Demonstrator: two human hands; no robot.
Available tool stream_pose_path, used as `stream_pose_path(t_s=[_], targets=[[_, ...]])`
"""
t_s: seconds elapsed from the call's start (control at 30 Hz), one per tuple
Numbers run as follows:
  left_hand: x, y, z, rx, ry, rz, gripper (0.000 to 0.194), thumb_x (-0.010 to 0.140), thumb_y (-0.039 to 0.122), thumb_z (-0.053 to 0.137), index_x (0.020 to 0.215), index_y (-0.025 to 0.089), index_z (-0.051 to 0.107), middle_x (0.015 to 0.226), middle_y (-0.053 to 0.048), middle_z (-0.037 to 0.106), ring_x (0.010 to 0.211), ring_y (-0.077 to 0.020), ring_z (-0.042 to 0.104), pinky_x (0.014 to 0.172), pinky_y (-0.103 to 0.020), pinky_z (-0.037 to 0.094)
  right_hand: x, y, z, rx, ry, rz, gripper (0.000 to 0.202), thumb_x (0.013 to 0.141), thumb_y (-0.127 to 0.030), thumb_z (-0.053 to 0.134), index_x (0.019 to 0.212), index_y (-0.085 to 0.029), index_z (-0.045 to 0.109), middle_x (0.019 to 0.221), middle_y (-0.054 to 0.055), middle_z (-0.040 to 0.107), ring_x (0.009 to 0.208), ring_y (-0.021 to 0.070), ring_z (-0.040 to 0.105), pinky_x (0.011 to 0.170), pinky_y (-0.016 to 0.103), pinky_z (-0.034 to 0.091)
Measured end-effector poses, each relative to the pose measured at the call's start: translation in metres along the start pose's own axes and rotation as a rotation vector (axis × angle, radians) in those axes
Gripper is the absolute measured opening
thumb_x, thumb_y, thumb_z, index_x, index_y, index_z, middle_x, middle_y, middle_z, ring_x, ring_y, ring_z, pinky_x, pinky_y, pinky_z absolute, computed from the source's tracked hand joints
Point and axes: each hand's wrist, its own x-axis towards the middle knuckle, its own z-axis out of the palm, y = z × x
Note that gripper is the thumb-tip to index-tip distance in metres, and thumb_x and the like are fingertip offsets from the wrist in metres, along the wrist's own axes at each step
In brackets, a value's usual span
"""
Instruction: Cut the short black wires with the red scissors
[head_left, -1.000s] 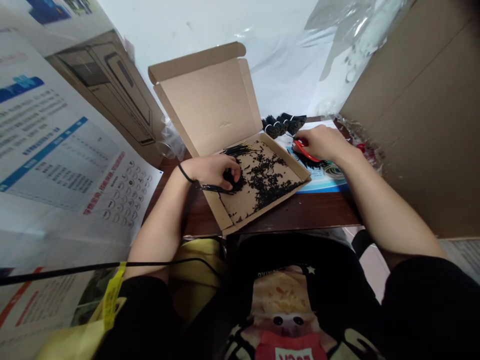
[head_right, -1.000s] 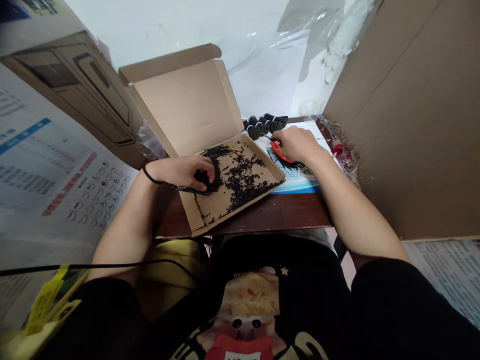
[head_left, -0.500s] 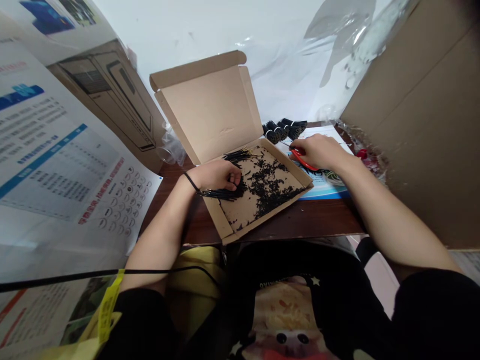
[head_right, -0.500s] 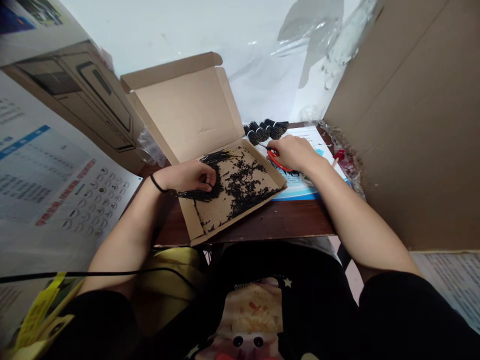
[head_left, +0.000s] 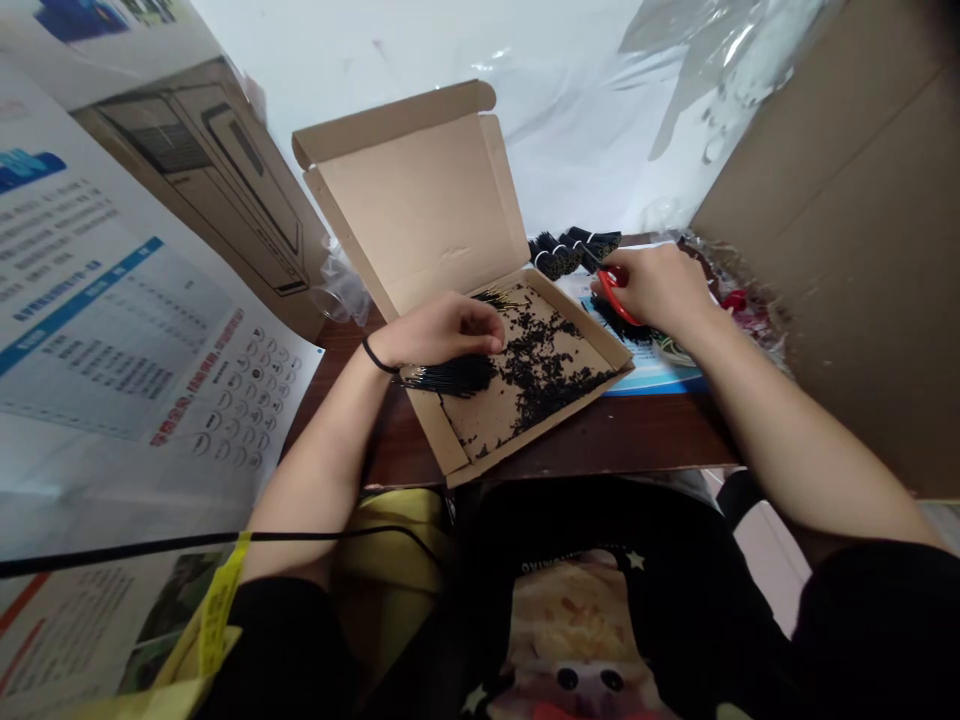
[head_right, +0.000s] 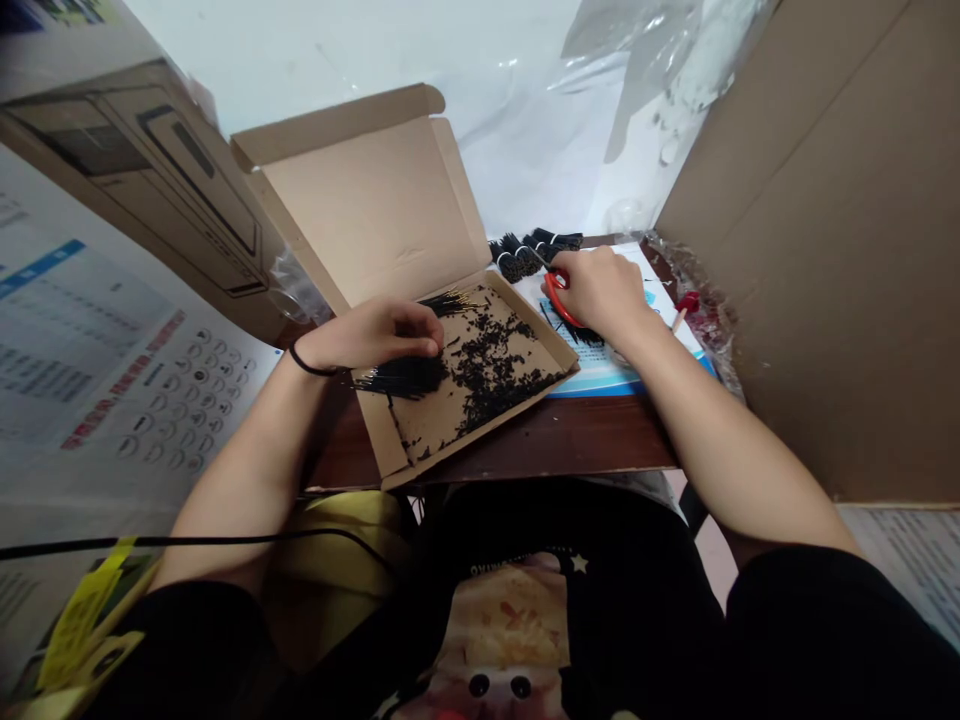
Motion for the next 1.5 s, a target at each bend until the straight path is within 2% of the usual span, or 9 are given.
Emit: stream_pose_path(t_s=[0.07,0.17,0.27,0.43,0.6,0.87,1.0,1.2,1.5], targets=[[0.001,0.004,0.004,-0.182,0.014,0.014,0.023,0.086,0.036,0.056,0.081,0.014,0.06,0.071,-0.003,0.064,0.064,-0.0086,0.058,0.059,-0.02,0.045,-0.003,-0.007,0.0,0.034,0.027,-0.016,0.028,0.08,-0.042,0.054,0.091,-0.021,0.07,0.074,0.01,0.064,0.066,0.0199,0.054,0.055,0.032,0.028],[0.004,0.005,0.01,-0.354,0.025,-0.006,0.029,0.091,0.041,0.048,0.082,0.015,0.054,0.058,0.001,0.053,0.048,-0.0053,0.047,0.046,-0.018,0.036,-0.01,-0.021,0.002,0.188,0.026,-0.126,0.025,0.078,-0.041,0.058,0.091,-0.023,0.07,0.069,0.006,0.063,0.062,0.0168,0.052,0.055,0.03,0.03],[0.008,0.001,0.014,-0.417,0.131,-0.026,0.03,0.094,0.04,0.042,0.084,0.014,0.054,0.055,0.005,0.041,0.046,-0.0044,0.038,0.044,-0.017,0.03,-0.018,-0.036,0.001,0.367,-0.022,-0.21,0.026,0.075,-0.04,0.063,0.09,-0.021,0.071,0.065,0.002,0.062,0.058,0.0133,0.049,0.056,0.029,0.033],[0.013,-0.007,0.019,-0.528,0.178,-0.097,0.009,0.09,0.023,0.048,0.097,0.017,0.048,0.066,0.002,0.054,0.056,-0.0059,0.047,0.05,-0.017,0.033,-0.025,-0.048,-0.003,0.577,-0.035,-0.259,0.031,0.073,-0.038,0.066,0.096,-0.018,0.07,0.064,0.0,0.059,0.056,0.0107,0.045,0.056,0.026,0.035],[0.017,-0.007,0.027,-0.464,0.24,-0.104,0.01,0.086,0.024,0.053,0.089,0.015,0.048,0.08,-0.004,0.068,0.055,-0.0051,0.049,0.055,-0.02,0.037,-0.025,-0.049,0.005,0.582,0.014,-0.333,0.033,0.074,-0.038,0.065,0.102,-0.02,0.068,0.067,0.0,0.058,0.059,0.0115,0.045,0.058,0.026,0.036],[0.019,-0.007,0.028,-0.296,0.412,-0.054,0.024,0.08,0.034,0.063,0.084,0.011,0.059,0.082,-0.005,0.066,0.066,-0.007,0.055,0.057,-0.019,0.039,-0.026,-0.053,0.011,0.599,0.033,-0.391,0.027,0.081,-0.036,0.059,0.101,-0.021,0.068,0.067,0.0,0.059,0.058,0.0113,0.045,0.058,0.026,0.035],[0.019,-0.006,0.027,-0.295,0.399,-0.066,0.028,0.081,0.039,0.062,0.086,0.011,0.06,0.08,-0.004,0.065,0.058,-0.0056,0.05,0.053,-0.018,0.036,-0.027,-0.054,0.01,0.611,0.082,-0.399,0.028,0.081,-0.039,0.059,0.099,-0.02,0.069,0.068,0.0,0.061,0.057,0.0106,0.046,0.058,0.025,0.035],[0.017,-0.001,0.029,-0.225,0.359,-0.031,0.031,0.086,0.041,0.054,0.084,0.012,0.062,0.08,-0.005,0.066,0.059,-0.0065,0.051,0.057,-0.02,0.041,-0.032,-0.057,0.006,0.59,0.122,-0.382,0.032,0.08,-0.047,0.059,0.096,-0.021,0.069,0.068,0.001,0.062,0.058,0.0107,0.047,0.059,0.026,0.035],[0.017,-0.001,0.029,-0.154,0.392,0.037,0.03,0.088,0.041,0.052,0.083,0.013,0.062,0.076,-0.004,0.064,0.06,-0.0072,0.05,0.057,-0.02,0.039,-0.035,-0.062,-0.002,0.603,0.157,-0.337,0.033,0.082,-0.05,0.056,0.093,-0.022,0.069,0.069,0.001,0.062,0.061,0.0114,0.05,0.06,0.027,0.036]])
